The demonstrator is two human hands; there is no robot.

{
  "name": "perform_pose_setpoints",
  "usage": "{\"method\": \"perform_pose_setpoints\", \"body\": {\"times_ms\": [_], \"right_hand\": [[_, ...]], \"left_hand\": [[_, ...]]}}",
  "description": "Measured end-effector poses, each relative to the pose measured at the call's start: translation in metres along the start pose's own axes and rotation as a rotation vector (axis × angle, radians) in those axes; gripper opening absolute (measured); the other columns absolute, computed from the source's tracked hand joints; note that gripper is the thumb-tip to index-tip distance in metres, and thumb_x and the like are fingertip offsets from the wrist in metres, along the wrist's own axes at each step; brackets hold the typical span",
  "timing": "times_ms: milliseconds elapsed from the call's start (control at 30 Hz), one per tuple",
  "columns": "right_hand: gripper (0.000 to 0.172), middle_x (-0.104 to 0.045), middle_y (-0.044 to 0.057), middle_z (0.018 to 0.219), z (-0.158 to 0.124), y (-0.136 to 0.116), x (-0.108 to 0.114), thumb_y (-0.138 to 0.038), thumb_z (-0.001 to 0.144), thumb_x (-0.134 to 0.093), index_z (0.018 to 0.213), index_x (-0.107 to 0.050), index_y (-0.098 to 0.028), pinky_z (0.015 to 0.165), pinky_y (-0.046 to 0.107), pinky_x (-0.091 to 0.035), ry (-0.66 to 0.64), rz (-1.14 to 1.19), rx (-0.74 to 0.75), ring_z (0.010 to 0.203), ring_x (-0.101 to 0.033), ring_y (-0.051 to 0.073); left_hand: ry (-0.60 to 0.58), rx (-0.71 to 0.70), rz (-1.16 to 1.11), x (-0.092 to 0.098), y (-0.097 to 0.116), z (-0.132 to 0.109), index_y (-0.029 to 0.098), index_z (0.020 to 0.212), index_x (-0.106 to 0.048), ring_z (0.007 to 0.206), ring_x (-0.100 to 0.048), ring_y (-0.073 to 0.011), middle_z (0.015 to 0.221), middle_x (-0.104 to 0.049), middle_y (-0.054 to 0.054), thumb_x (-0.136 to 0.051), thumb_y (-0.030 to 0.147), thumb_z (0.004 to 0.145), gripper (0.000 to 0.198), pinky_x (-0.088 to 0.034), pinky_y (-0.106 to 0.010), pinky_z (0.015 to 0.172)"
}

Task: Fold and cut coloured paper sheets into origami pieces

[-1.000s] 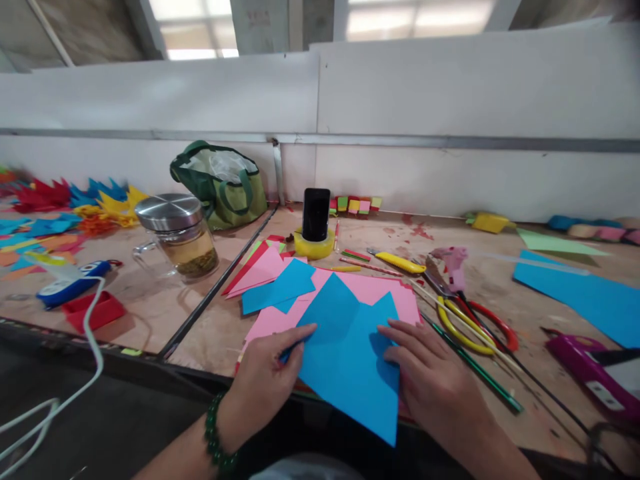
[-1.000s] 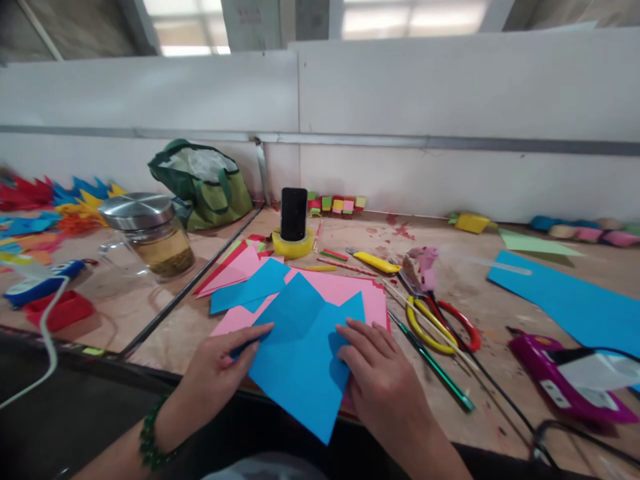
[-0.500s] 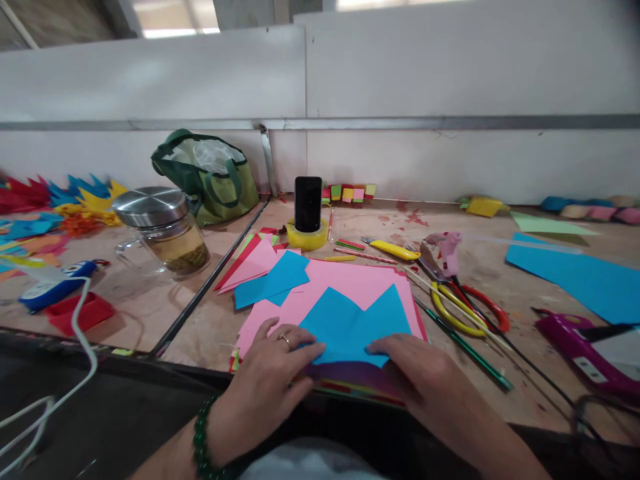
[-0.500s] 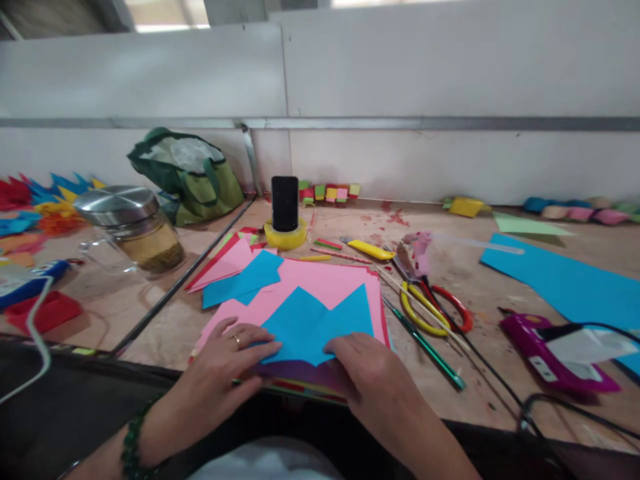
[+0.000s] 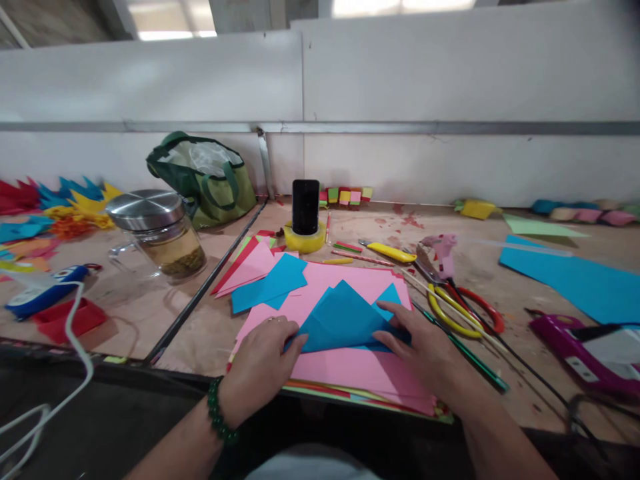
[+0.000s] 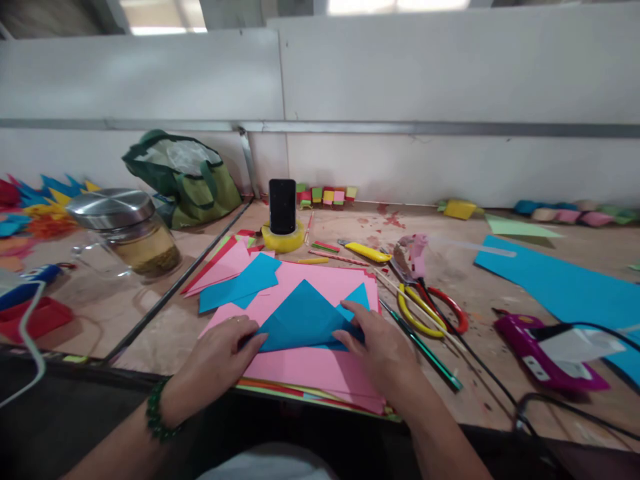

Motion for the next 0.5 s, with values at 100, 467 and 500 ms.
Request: {"method": "perform_pose_setpoints", "body": {"times_ms": [100, 467, 500], "right_hand": [[0.047, -0.069, 0.007, 0.086, 0.004, 0.004, -0.002, -0.046, 0.082, -0.060, 0.122, -0.059, -0.020, 0.066, 0.034, -0.053, 0.037, -0.006, 0.001, 0.076, -0.065, 0.022], [0.029, -0.065, 0.015, 0.112, 0.001, -0.015, -0.007, -0.017, 0.089, -0.051, 0.112, -0.069, -0.020, 0.083, 0.046, -0.051, 0.199, -0.344, 0.438, 0.101, -0.058, 0.029], [0.029, -0.064, 0.014, 0.116, -0.002, -0.024, -0.009, -0.012, 0.089, -0.049, 0.107, -0.071, -0.022, 0.084, 0.044, -0.052, 0.164, -0.343, 0.550, 0.104, -0.057, 0.029]], "left_hand": [[0.007, 0.016, 0.115, -0.001, 0.002, 0.001, 0.019, 0.081, -0.056, 0.082, -0.057, -0.0217, 0.083, -0.061, -0.005, -0.045, 0.027, 0.094, 0.018, -0.040, -0.032, 0.071], [0.044, -0.246, 0.283, -0.006, 0.025, -0.003, 0.033, 0.131, -0.049, 0.105, -0.053, -0.0283, 0.122, -0.055, -0.011, -0.045, 0.010, 0.089, 0.047, -0.042, -0.044, 0.084], [0.013, -0.287, 0.282, -0.007, 0.030, -0.004, 0.033, 0.129, -0.051, 0.104, -0.053, -0.0288, 0.120, -0.056, -0.011, -0.045, 0.013, 0.091, 0.044, -0.042, -0.045, 0.084]]}}
Point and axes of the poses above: each hand's wrist, its own z-axis towards the middle knuckle, its own x-axis out of the back of the hand, y = z × x, the point moved 3 cm from there along z, towards the middle knuckle
